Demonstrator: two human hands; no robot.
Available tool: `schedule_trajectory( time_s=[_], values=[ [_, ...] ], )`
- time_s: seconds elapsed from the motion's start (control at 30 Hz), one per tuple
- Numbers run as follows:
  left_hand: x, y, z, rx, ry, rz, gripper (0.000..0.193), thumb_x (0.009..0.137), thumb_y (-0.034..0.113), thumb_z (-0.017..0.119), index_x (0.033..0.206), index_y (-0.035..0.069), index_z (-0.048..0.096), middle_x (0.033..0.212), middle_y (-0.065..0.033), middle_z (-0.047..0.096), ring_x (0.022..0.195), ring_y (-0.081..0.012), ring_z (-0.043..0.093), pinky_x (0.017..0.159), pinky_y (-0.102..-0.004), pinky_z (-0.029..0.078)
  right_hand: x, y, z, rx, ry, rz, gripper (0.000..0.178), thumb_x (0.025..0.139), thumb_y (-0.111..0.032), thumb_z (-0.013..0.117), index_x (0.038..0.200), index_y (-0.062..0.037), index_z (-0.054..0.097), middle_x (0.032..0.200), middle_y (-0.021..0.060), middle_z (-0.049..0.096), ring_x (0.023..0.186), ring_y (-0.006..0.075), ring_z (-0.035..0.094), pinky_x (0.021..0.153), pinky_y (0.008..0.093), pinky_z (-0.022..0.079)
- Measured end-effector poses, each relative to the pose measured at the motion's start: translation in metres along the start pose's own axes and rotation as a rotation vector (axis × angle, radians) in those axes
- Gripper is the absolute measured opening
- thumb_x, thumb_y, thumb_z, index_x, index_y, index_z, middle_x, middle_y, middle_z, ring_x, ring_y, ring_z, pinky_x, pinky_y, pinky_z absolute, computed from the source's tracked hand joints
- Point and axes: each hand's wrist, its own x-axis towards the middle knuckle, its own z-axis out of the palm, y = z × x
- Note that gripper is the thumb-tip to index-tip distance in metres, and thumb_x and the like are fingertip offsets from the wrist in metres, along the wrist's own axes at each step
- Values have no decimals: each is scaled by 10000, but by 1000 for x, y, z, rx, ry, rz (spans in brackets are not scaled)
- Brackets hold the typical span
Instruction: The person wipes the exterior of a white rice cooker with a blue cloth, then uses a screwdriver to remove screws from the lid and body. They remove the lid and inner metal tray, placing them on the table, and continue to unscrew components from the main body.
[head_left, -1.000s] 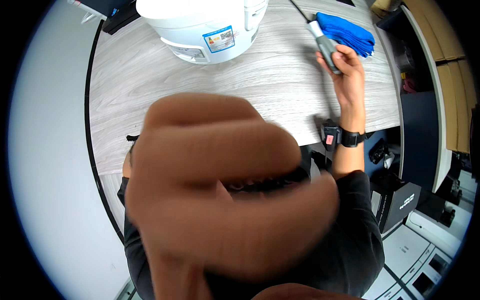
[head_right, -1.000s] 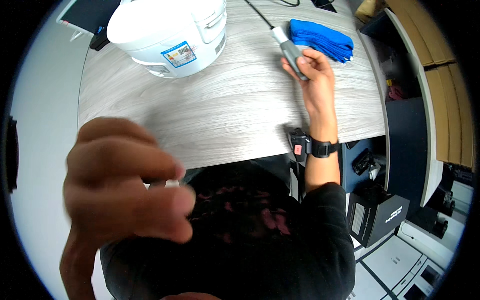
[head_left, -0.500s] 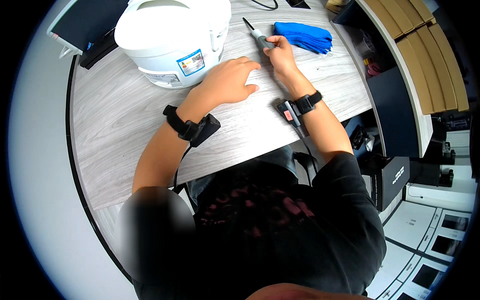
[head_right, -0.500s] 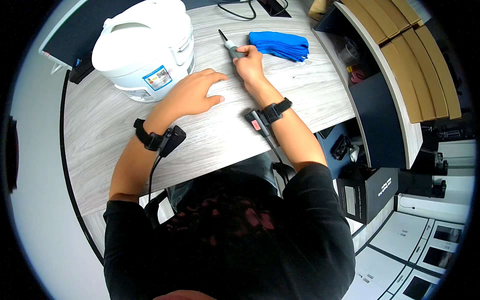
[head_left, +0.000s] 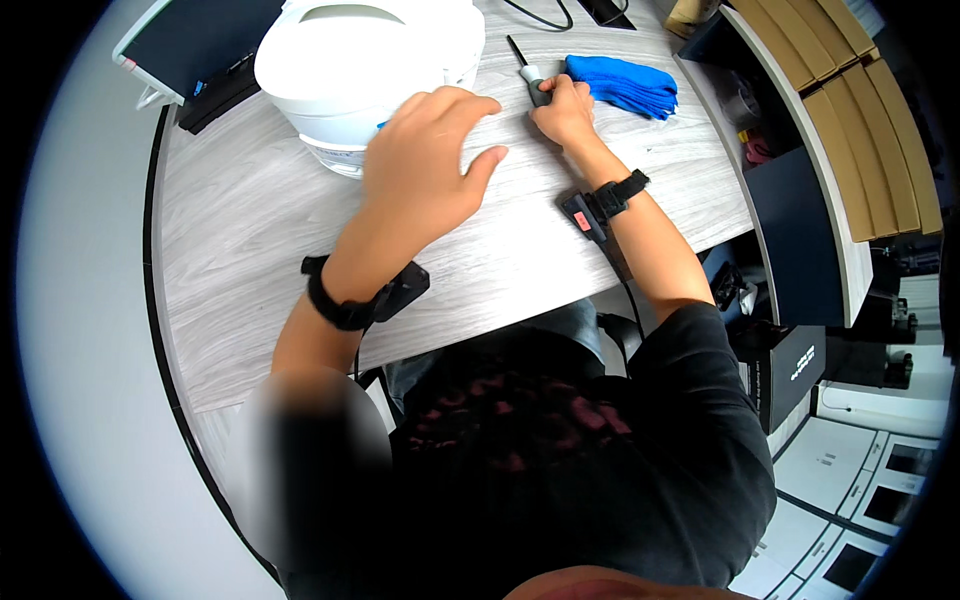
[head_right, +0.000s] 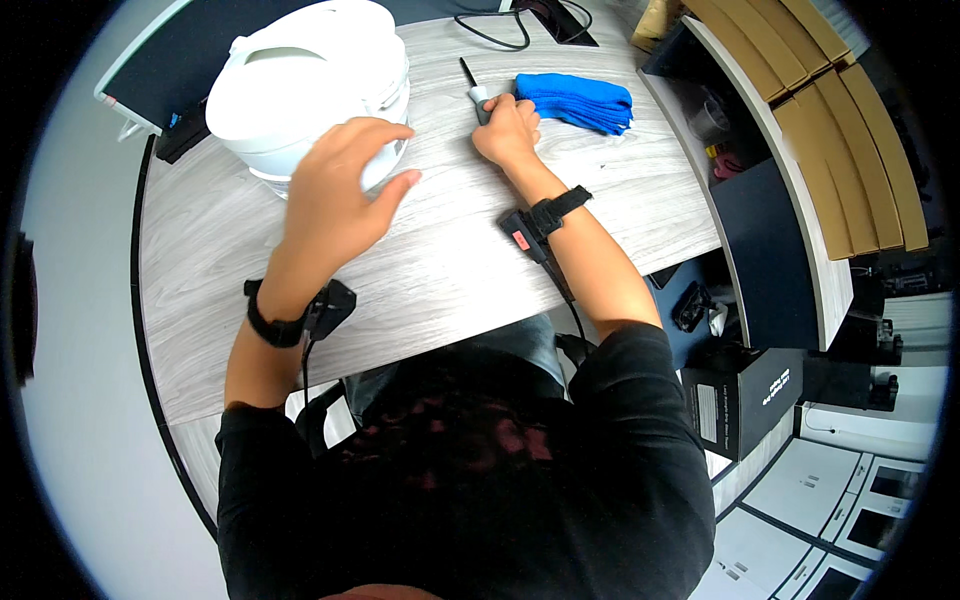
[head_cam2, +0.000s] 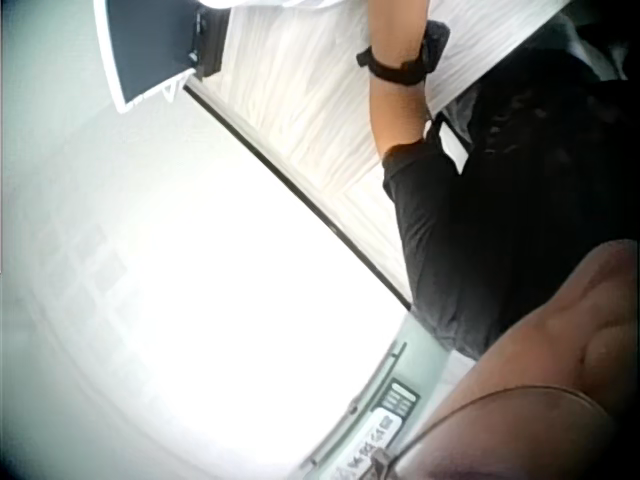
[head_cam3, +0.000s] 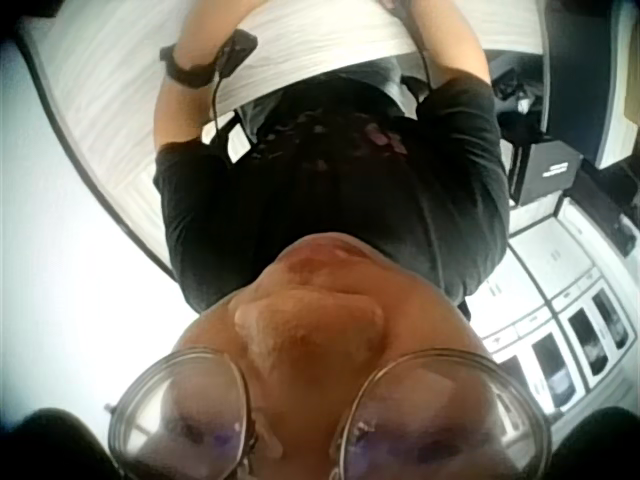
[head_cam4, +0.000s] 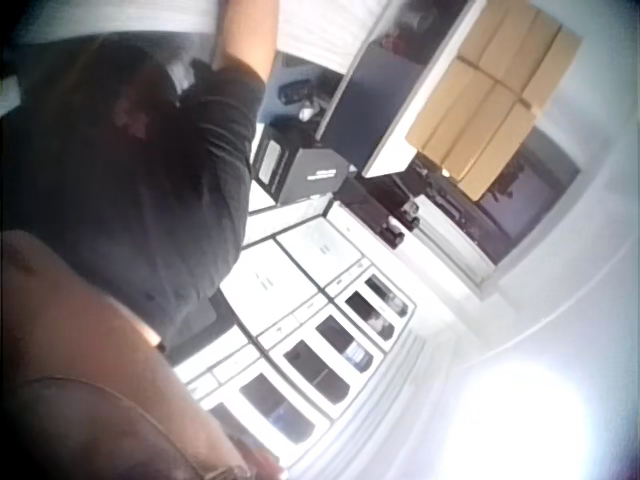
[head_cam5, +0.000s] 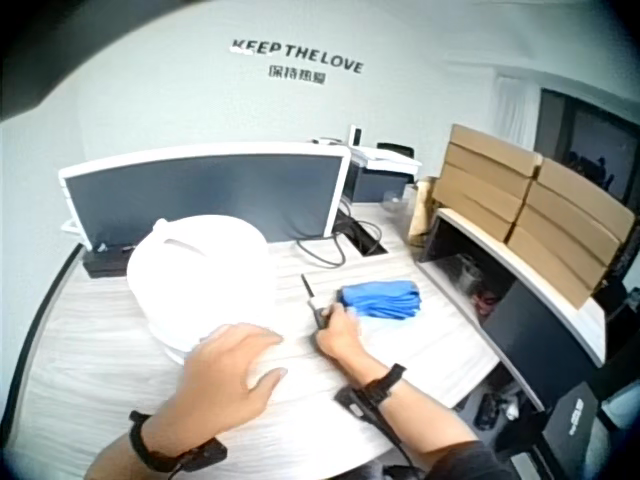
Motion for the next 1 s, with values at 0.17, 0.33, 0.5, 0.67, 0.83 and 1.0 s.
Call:
schedule_trajectory(
  time_s=[0.17, 0.33, 0.5, 0.67, 0.83, 1.0],
  values=[
    [-7, -4, -40, 226, 309, 127, 432, 746, 173, 829, 1139, 93, 672, 1146, -93, 636, 1040, -289, 584, 810, -401, 488, -10, -29, -22, 164, 6, -200, 645, 727, -138, 762, 1339, -123, 559, 1383, 182, 490, 1301, 362, 438, 1078, 484, 362],
    [-16, 1, -49, 389, 235, -46, 633, 725, 164, 849, 1299, 91, 592, 1376, -249, 452, 1276, -436, 428, 975, -522, 421, -20, -64, -38, 617, -167, -574, 777, 780, -78, 758, 1492, -129, 451, 1484, 103, 509, 1419, 269, 420, 1160, 456, 330],
    [-17, -10, -36, 321, 153, -62, 717, 742, 188, 850, 1391, 135, 551, 1482, -216, 391, 1397, -478, 312, 1086, -553, 351, -32, -78, -35, 806, -192, -629, 814, 709, -69, 791, 1460, -93, 477, 1442, 134, 531, 1374, 291, 465, 1076, 439, 428],
    [-13, -33, -40, 201, 193, -16, 660, 742, 139, 842, 1350, 110, 585, 1464, -186, 447, 1427, -437, 318, 1116, -549, 337, -47, -81, -35, 859, -122, -582, 724, 721, -48, 783, 1399, -60, 529, 1296, 132, 600, 1277, 260, 540, 1008, 392, 473],
    [-7, -61, -45, 117, 233, 37, 513, 768, 121, 821, 1246, 94, 636, 1416, -159, 503, 1418, -393, 367, 1106, -528, 384, -61, -80, -44, 882, -139, -503, 599, 776, 32, 739, 1344, 1, 550, 1241, 129, 606, 1167, 193, 575, 938, 316, 510],
    [4, -98, -45, -40, 258, 56, 312, 836, 109, 760, 1124, 78, 644, 1394, -119, 533, 1435, -323, 379, 1122, -494, 432, -72, -76, -46, 976, -188, -458, 480, 773, 41, 743, 1229, 4, 598, 1196, 101, 619, 1115, 163, 587, 861, 280, 522]
  ],
)
